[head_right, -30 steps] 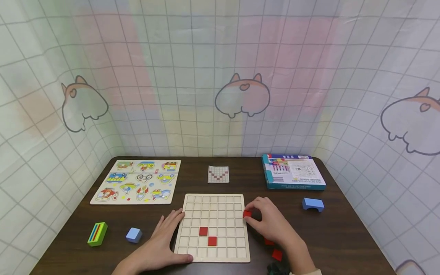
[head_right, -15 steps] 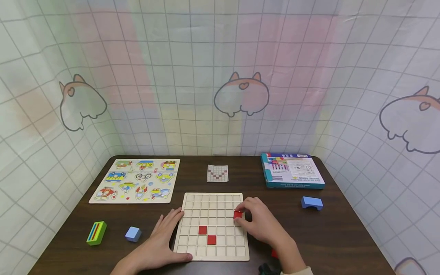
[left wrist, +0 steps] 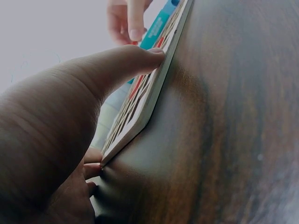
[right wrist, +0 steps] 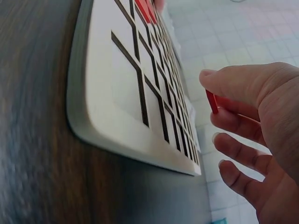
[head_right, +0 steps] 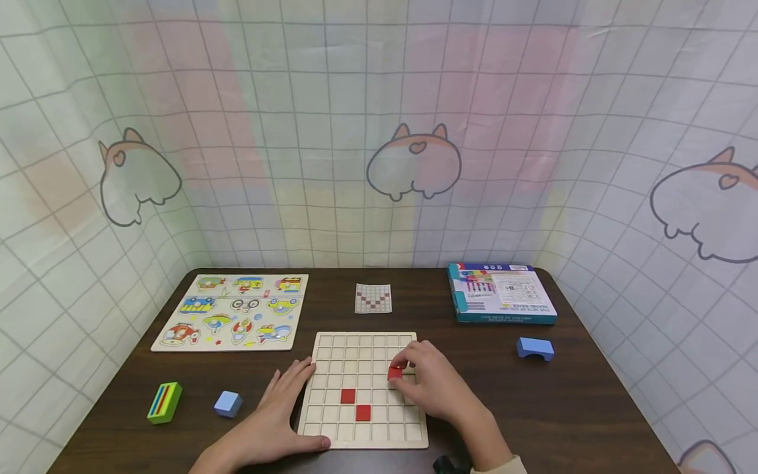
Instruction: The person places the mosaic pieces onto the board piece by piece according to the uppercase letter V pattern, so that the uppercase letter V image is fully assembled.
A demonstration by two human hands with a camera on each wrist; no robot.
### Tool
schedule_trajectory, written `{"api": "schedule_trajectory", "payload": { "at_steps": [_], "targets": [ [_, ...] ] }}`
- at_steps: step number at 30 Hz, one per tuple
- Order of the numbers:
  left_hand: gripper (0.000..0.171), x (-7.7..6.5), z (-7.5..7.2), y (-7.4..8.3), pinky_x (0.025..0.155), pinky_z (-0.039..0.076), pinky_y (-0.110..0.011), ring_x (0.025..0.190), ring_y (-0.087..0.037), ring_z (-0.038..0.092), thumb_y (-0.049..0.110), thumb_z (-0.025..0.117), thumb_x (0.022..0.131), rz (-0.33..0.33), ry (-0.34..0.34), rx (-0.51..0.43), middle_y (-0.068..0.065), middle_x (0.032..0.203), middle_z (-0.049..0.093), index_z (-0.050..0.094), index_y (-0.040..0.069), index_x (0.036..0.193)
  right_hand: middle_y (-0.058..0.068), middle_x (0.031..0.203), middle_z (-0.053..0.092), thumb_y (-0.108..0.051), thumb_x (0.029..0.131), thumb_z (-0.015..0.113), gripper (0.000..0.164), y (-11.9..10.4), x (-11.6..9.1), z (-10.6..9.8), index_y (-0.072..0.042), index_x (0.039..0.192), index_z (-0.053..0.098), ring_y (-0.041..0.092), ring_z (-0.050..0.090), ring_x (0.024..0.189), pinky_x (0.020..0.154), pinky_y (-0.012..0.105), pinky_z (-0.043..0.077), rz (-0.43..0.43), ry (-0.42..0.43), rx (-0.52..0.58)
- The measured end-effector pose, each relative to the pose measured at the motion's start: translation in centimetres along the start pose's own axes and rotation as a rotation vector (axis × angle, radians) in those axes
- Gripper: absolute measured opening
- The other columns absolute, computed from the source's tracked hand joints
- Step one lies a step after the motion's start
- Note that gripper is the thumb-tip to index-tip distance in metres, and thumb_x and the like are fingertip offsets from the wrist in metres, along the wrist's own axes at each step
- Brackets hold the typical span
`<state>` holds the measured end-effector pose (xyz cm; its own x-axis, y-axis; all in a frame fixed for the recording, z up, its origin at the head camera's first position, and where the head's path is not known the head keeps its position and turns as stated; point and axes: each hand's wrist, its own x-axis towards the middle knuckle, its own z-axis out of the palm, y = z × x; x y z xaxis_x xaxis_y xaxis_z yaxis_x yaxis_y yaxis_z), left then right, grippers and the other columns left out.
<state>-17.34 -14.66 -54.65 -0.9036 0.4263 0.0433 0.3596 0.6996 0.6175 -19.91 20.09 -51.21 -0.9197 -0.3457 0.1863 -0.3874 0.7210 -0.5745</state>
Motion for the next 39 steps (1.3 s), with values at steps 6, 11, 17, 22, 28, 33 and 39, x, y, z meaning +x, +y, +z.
{"api": "schedule_trajectory", "payload": {
  "at_steps": [6, 11, 17, 22, 28, 33, 39],
  "targets": [
    [0.137, 0.0, 0.0, -0.2, 0.14, 0.003, -0.066, 0.175, -0.038, 0.013, 0.078, 0.091, 0.073, -0.031, -0.025, 0.001, -0.009, 0.185, 0.027, 0.031, 0.01, 0.175, -0.018, 0.111, 0.07, -0.031, 0.097, 0.089, 0.016, -0.7, 0.5, 0.5, -0.03, 0.11, 0.079, 0.013, 0.06, 0.11, 0.096, 0.033, 0.061, -0.017, -0.005, -0.018],
    [0.138, 0.0, -0.1, -0.1, 0.14, 0.001, -0.065, 0.175, -0.037, 0.012, 0.078, 0.092, 0.073, -0.03, -0.022, 0.0, -0.009, 0.184, 0.028, 0.03, 0.01, 0.175, -0.018, 0.107, 0.07, -0.031, 0.095, 0.091, 0.018, -1.5, 0.8, 0.9, -0.029, 0.108, 0.079, 0.01, 0.061, 0.108, 0.096, 0.033, 0.061, -0.034, 0.007, -0.026],
    [0.138, 0.0, -0.1, -0.2, 0.14, 0.002, -0.066, 0.175, -0.038, 0.013, 0.078, 0.091, 0.073, -0.025, -0.015, 0.0, -0.01, 0.184, 0.029, 0.031, 0.009, 0.175, -0.017, 0.104, 0.071, -0.03, 0.093, 0.091, 0.018, -2.1, 1.3, 1.5, -0.028, 0.107, 0.08, 0.014, 0.063, 0.103, 0.089, 0.029, 0.059, -0.069, 0.009, -0.031],
    [0.138, 0.1, -0.1, -0.2, 0.14, 0.002, -0.067, 0.175, -0.038, 0.013, 0.08, 0.09, 0.073, -0.031, -0.025, 0.011, -0.009, 0.185, 0.028, 0.031, 0.01, 0.175, -0.019, 0.102, 0.071, -0.033, 0.094, 0.09, 0.016, -2.6, 1.7, 2.0, -0.029, 0.106, 0.08, 0.013, 0.062, 0.102, 0.087, 0.028, 0.059, -0.066, -0.01, -0.043],
    [0.137, 0.2, 0.0, -0.3, 0.139, 0.003, -0.07, 0.175, -0.04, 0.013, 0.081, 0.09, 0.073, -0.029, -0.034, 0.003, -0.01, 0.185, 0.026, 0.031, 0.01, 0.175, -0.016, 0.102, 0.072, -0.032, 0.093, 0.091, 0.017, -3.3, 2.2, 2.4, -0.027, 0.107, 0.082, 0.014, 0.062, 0.103, 0.09, 0.03, 0.06, -0.101, -0.019, -0.037],
    [0.137, 0.2, 0.0, -0.4, 0.139, 0.003, -0.069, 0.175, -0.04, 0.013, 0.081, 0.09, 0.073, -0.027, -0.03, 0.006, -0.009, 0.185, 0.027, 0.031, 0.011, 0.175, -0.013, 0.103, 0.072, -0.031, 0.093, 0.091, 0.017, -3.8, 2.7, 2.8, -0.026, 0.107, 0.082, 0.016, 0.062, 0.104, 0.09, 0.029, 0.059, -0.121, -0.04, -0.016],
    [0.137, 0.1, 0.2, -0.5, 0.14, 0.003, -0.068, 0.175, -0.039, 0.013, 0.081, 0.09, 0.073, -0.014, -0.019, 0.011, -0.009, 0.184, 0.028, 0.032, 0.01, 0.175, -0.012, 0.105, 0.073, -0.032, 0.095, 0.09, 0.017, -4.5, 3.4, 3.3, -0.025, 0.108, 0.083, 0.014, 0.061, 0.106, 0.093, 0.032, 0.059, -0.125, -0.079, 0.009]
  ]
}}
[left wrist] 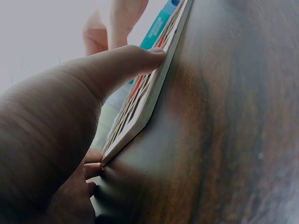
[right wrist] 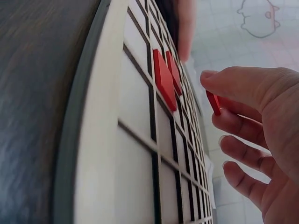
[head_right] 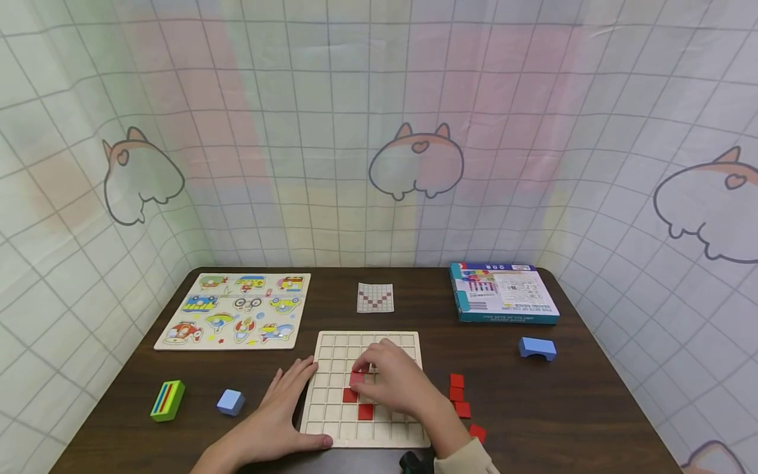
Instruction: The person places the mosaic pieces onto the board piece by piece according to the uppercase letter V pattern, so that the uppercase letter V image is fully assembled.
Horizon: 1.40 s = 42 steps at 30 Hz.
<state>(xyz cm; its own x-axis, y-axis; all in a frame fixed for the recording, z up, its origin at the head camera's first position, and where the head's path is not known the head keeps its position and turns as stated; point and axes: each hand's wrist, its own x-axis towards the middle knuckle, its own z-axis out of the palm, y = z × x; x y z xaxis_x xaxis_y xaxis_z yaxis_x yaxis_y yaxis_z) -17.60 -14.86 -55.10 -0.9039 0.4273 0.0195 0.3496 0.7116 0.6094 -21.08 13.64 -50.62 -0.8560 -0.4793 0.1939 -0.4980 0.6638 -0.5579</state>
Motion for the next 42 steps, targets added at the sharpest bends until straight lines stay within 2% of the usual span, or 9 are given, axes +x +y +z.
{"api": "schedule_trajectory", "payload": {
  "at_steps": [5, 12, 20, 25, 33, 42],
  "targets": [
    [0.137, 0.0, -0.1, 0.1, 0.139, 0.001, -0.068, 0.175, -0.039, 0.013, 0.08, 0.09, 0.073, 0.002, -0.006, -0.011, -0.01, 0.184, 0.028, 0.032, 0.009, 0.175, -0.01, 0.105, 0.073, -0.03, 0.095, 0.09, 0.017, -0.4, 0.7, 0.4, -0.023, 0.109, 0.083, 0.018, 0.063, 0.107, 0.093, 0.035, 0.058, -0.033, -0.012, -0.003],
    [0.137, 0.0, -0.2, 0.0, 0.139, 0.001, -0.069, 0.175, -0.038, 0.012, 0.081, 0.089, 0.074, -0.009, -0.019, -0.009, -0.009, 0.185, 0.027, 0.031, 0.01, 0.175, -0.014, 0.105, 0.074, -0.033, 0.095, 0.09, 0.016, -0.8, 1.9, 1.3, -0.027, 0.109, 0.083, 0.015, 0.062, 0.109, 0.097, 0.034, 0.057, -0.032, -0.043, 0.007],
    [0.136, 0.0, -0.3, 0.2, 0.139, 0.001, -0.07, 0.175, -0.039, 0.013, 0.08, 0.089, 0.074, -0.011, -0.018, -0.015, -0.01, 0.185, 0.027, 0.031, 0.01, 0.175, -0.014, 0.105, 0.074, -0.03, 0.095, 0.09, 0.015, -1.5, 2.7, 1.9, -0.026, 0.108, 0.084, 0.013, 0.061, 0.106, 0.094, 0.032, 0.056, -0.045, -0.072, -0.003],
    [0.136, -0.1, -0.3, 0.2, 0.139, 0.002, -0.07, 0.175, -0.04, 0.013, 0.08, 0.089, 0.075, -0.002, -0.014, -0.015, -0.01, 0.185, 0.027, 0.031, 0.009, 0.175, -0.013, 0.107, 0.075, -0.03, 0.095, 0.09, 0.016, -1.5, 3.0, 2.3, -0.025, 0.109, 0.084, 0.012, 0.063, 0.107, 0.098, 0.034, 0.057, -0.051, -0.075, -0.024],
    [0.135, -0.2, -0.4, 0.2, 0.139, 0.003, -0.072, 0.175, -0.041, 0.013, 0.078, 0.09, 0.075, 0.016, -0.007, -0.013, -0.01, 0.185, 0.026, 0.032, 0.007, 0.174, -0.012, 0.104, 0.073, -0.03, 0.094, 0.091, 0.016, -1.3, 3.3, 2.9, -0.025, 0.108, 0.083, 0.008, 0.057, 0.101, 0.092, 0.03, 0.055, -0.06, -0.066, -0.05],
    [0.136, 0.0, -0.4, 0.3, 0.138, 0.003, -0.073, 0.175, -0.04, 0.013, 0.078, 0.09, 0.075, 0.006, -0.016, -0.017, -0.012, 0.185, 0.026, 0.031, 0.008, 0.175, -0.012, 0.104, 0.073, -0.031, 0.094, 0.091, 0.018, -1.0, 3.5, 3.3, -0.025, 0.108, 0.083, 0.008, 0.057, 0.101, 0.09, 0.03, 0.055, -0.048, -0.066, -0.049]
  ]
}}
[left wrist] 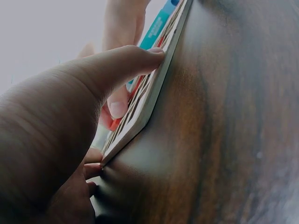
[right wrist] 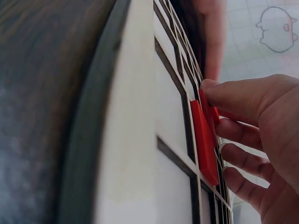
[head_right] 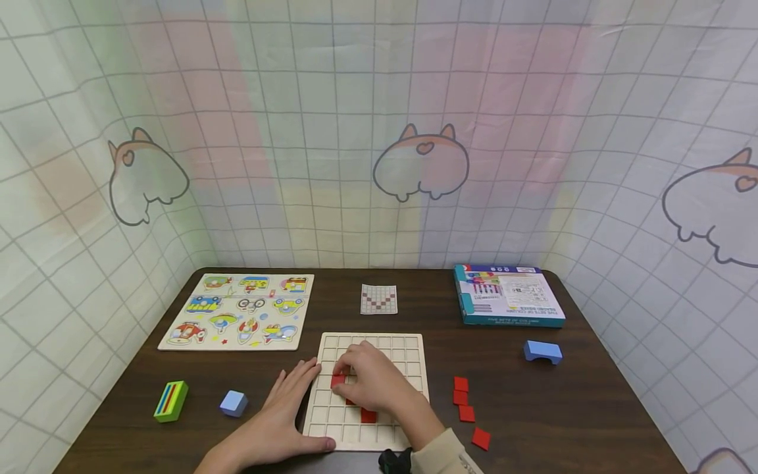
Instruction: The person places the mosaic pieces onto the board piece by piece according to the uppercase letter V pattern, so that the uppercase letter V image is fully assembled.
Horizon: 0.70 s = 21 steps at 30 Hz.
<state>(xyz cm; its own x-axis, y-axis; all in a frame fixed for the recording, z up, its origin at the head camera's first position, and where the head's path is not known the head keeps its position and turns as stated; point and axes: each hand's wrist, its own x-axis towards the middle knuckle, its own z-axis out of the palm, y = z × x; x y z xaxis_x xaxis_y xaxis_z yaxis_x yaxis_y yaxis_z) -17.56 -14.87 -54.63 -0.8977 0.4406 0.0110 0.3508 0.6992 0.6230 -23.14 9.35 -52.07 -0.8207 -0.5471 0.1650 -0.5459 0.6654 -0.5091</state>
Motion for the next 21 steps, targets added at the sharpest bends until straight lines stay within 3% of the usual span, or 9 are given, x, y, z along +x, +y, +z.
{"api": "schedule_trajectory", "payload": {
  "at_steps": [14, 21],
  "targets": [
    [0.137, 0.07, 0.1, -0.04, 0.138, 0.004, -0.072, 0.175, -0.04, 0.013, 0.079, 0.091, 0.074, -0.009, 0.0, 0.001, -0.012, 0.184, 0.027, 0.031, 0.008, 0.175, -0.01, 0.103, 0.071, -0.029, 0.095, 0.088, 0.016, 0.17, -0.11, 0.08, -0.023, 0.109, 0.083, 0.011, 0.058, 0.107, 0.098, 0.034, 0.055, -0.006, 0.012, -0.001],
    [0.138, 0.11, 0.05, -0.06, 0.139, 0.002, -0.072, 0.175, -0.038, 0.012, 0.08, 0.09, 0.074, -0.015, -0.008, -0.002, -0.012, 0.185, 0.026, 0.029, 0.009, 0.176, -0.011, 0.104, 0.072, -0.029, 0.094, 0.088, 0.017, -0.21, -0.39, -0.28, -0.023, 0.109, 0.083, 0.007, 0.054, 0.101, 0.09, 0.029, 0.052, 0.006, -0.002, -0.014]
  ]
}}
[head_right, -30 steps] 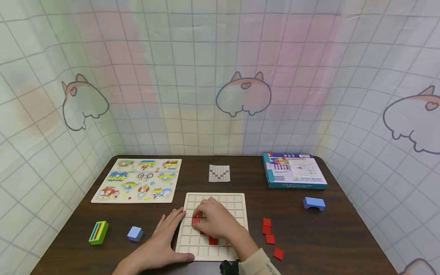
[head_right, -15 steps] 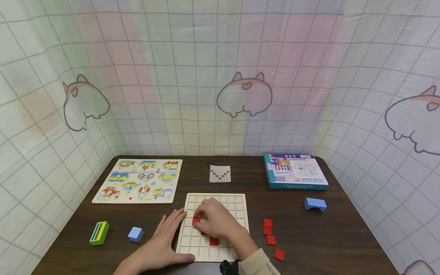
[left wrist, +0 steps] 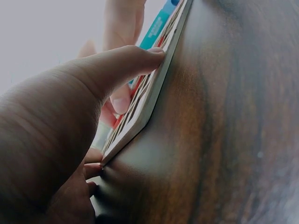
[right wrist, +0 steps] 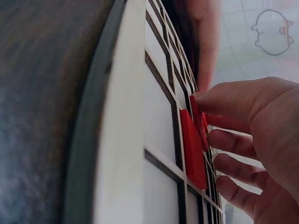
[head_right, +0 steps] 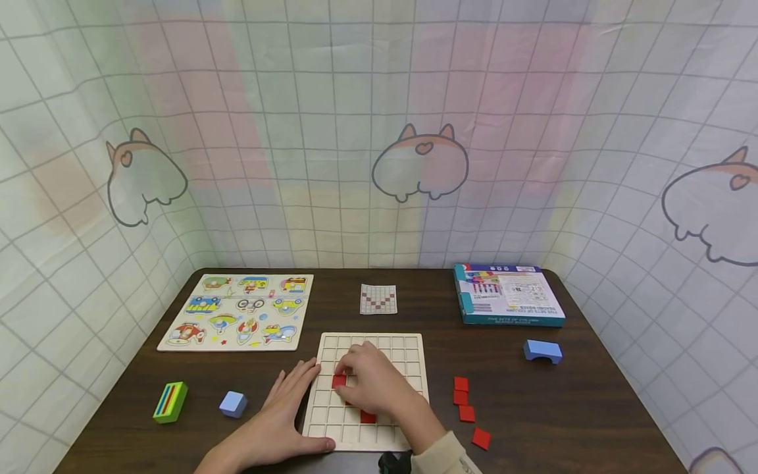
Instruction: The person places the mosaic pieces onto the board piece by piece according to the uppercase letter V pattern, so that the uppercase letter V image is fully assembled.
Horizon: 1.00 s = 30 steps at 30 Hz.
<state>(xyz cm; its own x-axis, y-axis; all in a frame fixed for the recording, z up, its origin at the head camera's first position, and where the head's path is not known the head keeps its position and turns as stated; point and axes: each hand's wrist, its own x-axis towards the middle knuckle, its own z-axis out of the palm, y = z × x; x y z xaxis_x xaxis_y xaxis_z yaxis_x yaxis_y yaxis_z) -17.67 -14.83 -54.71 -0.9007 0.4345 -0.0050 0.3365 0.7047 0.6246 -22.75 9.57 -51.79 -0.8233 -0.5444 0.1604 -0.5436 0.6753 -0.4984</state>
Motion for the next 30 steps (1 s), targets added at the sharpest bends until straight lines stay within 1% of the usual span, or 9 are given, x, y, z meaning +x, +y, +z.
{"api": "schedule_trajectory", "payload": {
  "at_steps": [3, 6, 9, 13, 16, 20, 25, 30],
  "targets": [
    [0.138, 0.0, 0.1, -0.1, 0.139, 0.002, -0.071, 0.175, -0.038, 0.012, 0.08, 0.09, 0.074, 0.0, 0.001, 0.001, -0.012, 0.185, 0.026, 0.029, 0.009, 0.176, -0.01, 0.107, 0.073, -0.029, 0.094, 0.088, 0.019, -0.2, -0.3, -0.3, -0.022, 0.111, 0.084, 0.007, 0.054, 0.1, 0.089, 0.03, 0.053, 0.002, 0.001, -0.003],
    [0.138, -0.1, 0.1, -0.1, 0.139, 0.002, -0.07, 0.175, -0.038, 0.012, 0.08, 0.09, 0.074, 0.006, 0.004, 0.001, -0.012, 0.185, 0.027, 0.029, 0.009, 0.176, -0.008, 0.109, 0.074, -0.029, 0.096, 0.087, 0.021, -0.1, -0.7, -0.5, -0.021, 0.115, 0.083, 0.008, 0.057, 0.103, 0.093, 0.033, 0.057, 0.002, 0.007, 0.007],
    [0.138, -0.1, 0.1, -0.1, 0.139, 0.003, -0.071, 0.175, -0.039, 0.013, 0.078, 0.091, 0.074, 0.014, 0.011, 0.002, -0.012, 0.185, 0.027, 0.03, 0.008, 0.175, -0.006, 0.111, 0.074, -0.027, 0.097, 0.085, 0.022, 0.1, -1.2, -0.9, -0.019, 0.118, 0.082, 0.011, 0.061, 0.107, 0.096, 0.036, 0.059, 0.002, 0.02, 0.038],
    [0.138, -0.2, 0.0, 0.0, 0.139, 0.003, -0.071, 0.175, -0.039, 0.013, 0.08, 0.09, 0.073, 0.008, 0.009, 0.002, -0.01, 0.185, 0.027, 0.031, 0.009, 0.175, -0.005, 0.114, 0.075, -0.024, 0.099, 0.083, 0.022, 0.5, -1.8, -1.4, -0.017, 0.12, 0.082, 0.015, 0.063, 0.11, 0.099, 0.039, 0.06, -0.007, 0.043, 0.07],
    [0.138, -0.1, 0.0, -0.1, 0.139, 0.004, -0.07, 0.175, -0.039, 0.014, 0.08, 0.09, 0.073, 0.01, 0.012, 0.009, -0.011, 0.184, 0.028, 0.031, 0.01, 0.175, -0.005, 0.117, 0.075, -0.025, 0.1, 0.082, 0.022, 0.7, -2.4, -1.7, -0.017, 0.121, 0.081, 0.017, 0.063, 0.112, 0.099, 0.04, 0.06, -0.008, 0.058, 0.061],
    [0.138, -0.1, 0.1, -0.1, 0.139, 0.004, -0.07, 0.175, -0.039, 0.014, 0.08, 0.091, 0.073, 0.007, 0.012, 0.013, -0.012, 0.184, 0.029, 0.03, 0.01, 0.175, -0.004, 0.118, 0.076, -0.026, 0.1, 0.083, 0.022, 0.9, -2.9, -2.2, -0.017, 0.121, 0.081, 0.016, 0.062, 0.112, 0.098, 0.04, 0.06, 0.005, 0.07, 0.053],
    [0.139, 0.0, 0.1, -0.1, 0.14, 0.002, -0.068, 0.175, -0.036, 0.012, 0.081, 0.09, 0.073, -0.015, 0.001, 0.004, -0.01, 0.185, 0.027, 0.028, 0.012, 0.176, -0.006, 0.12, 0.075, -0.027, 0.1, 0.084, 0.023, 1.3, -3.6, -2.6, -0.018, 0.122, 0.081, 0.017, 0.062, 0.113, 0.1, 0.039, 0.06, 0.033, 0.074, 0.061],
    [0.14, 0.0, 0.2, -0.1, 0.14, 0.001, -0.068, 0.175, -0.036, 0.011, 0.081, 0.091, 0.072, -0.02, -0.005, 0.002, -0.011, 0.185, 0.027, 0.028, 0.011, 0.177, -0.006, 0.118, 0.075, -0.026, 0.098, 0.086, 0.024, 1.8, -4.4, -3.2, -0.019, 0.121, 0.08, 0.016, 0.061, 0.114, 0.099, 0.038, 0.06, 0.05, 0.089, 0.035]
  ]
}}
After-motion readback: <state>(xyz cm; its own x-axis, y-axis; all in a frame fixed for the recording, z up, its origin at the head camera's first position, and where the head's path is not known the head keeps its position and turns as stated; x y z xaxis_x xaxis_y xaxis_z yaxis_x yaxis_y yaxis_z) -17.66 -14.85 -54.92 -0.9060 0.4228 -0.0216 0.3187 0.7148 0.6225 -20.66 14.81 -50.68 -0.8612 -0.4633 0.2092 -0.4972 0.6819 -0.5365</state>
